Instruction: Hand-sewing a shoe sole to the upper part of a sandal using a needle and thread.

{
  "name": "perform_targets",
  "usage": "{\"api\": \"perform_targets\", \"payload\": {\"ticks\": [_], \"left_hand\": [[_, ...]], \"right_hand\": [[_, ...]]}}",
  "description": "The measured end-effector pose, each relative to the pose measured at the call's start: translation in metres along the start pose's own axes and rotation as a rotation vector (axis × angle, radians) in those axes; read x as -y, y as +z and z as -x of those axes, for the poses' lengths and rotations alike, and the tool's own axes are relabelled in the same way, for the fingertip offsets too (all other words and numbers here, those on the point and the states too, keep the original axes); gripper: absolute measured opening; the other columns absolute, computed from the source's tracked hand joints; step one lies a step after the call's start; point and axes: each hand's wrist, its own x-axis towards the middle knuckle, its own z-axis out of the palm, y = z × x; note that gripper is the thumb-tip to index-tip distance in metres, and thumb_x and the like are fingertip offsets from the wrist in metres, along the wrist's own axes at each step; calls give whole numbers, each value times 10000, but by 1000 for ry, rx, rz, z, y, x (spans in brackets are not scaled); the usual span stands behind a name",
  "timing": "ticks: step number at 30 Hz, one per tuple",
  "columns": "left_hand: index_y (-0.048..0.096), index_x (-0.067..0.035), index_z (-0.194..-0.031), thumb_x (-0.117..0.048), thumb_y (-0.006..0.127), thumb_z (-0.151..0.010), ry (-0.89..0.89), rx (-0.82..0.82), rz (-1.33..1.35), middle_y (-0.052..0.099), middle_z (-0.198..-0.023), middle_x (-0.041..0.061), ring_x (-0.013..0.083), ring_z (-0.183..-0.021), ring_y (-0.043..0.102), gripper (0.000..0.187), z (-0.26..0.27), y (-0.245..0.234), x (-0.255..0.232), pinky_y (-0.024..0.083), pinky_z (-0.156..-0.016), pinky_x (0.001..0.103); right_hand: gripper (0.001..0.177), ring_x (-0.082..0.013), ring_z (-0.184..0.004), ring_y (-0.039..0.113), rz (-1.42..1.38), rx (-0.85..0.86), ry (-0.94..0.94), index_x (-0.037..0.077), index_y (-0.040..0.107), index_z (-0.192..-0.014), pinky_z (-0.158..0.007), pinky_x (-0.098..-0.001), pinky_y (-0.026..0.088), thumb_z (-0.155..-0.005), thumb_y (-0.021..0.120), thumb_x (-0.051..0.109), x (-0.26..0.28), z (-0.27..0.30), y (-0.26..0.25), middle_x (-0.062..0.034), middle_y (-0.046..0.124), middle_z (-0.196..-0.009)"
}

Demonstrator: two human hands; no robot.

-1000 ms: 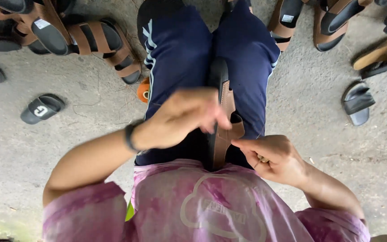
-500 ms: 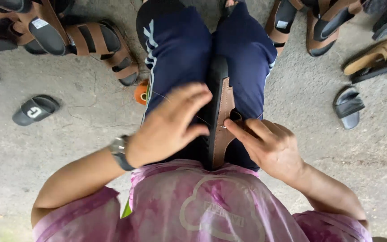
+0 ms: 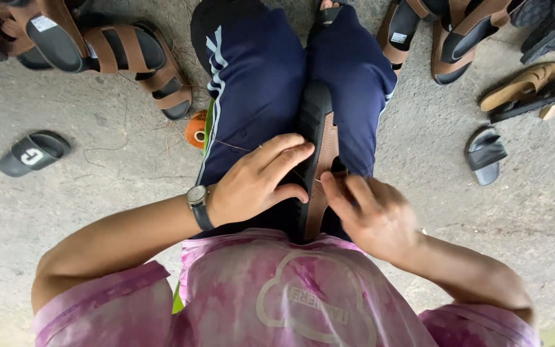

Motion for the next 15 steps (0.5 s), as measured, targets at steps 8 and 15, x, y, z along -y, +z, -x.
{"api": "perform_targets", "payload": {"ticks": [8, 15], "left_hand": [[605, -36, -1018, -430, 752, -848, -1, -166, -155, 501, -1140, 136, 266, -920, 645, 453, 8, 5, -7, 607, -812, 354], [653, -45, -1088, -68, 596, -1002, -406, -84, 1015, 653, -950, 133, 215, -697, 713, 106, 10, -1, -14, 503, -439, 221]], "right_hand": [[202, -275, -672, 688, -376, -141, 64, 27, 635, -1093, -523, -354, 556, -936, 674, 148, -2, -2, 30, -120, 626, -916], [306, -368, -703, 701, -650, -213, 148, -68, 614, -1122, -509, -385, 588, -895, 737, 97, -5, 5, 40, -208, 698, -956]]}}
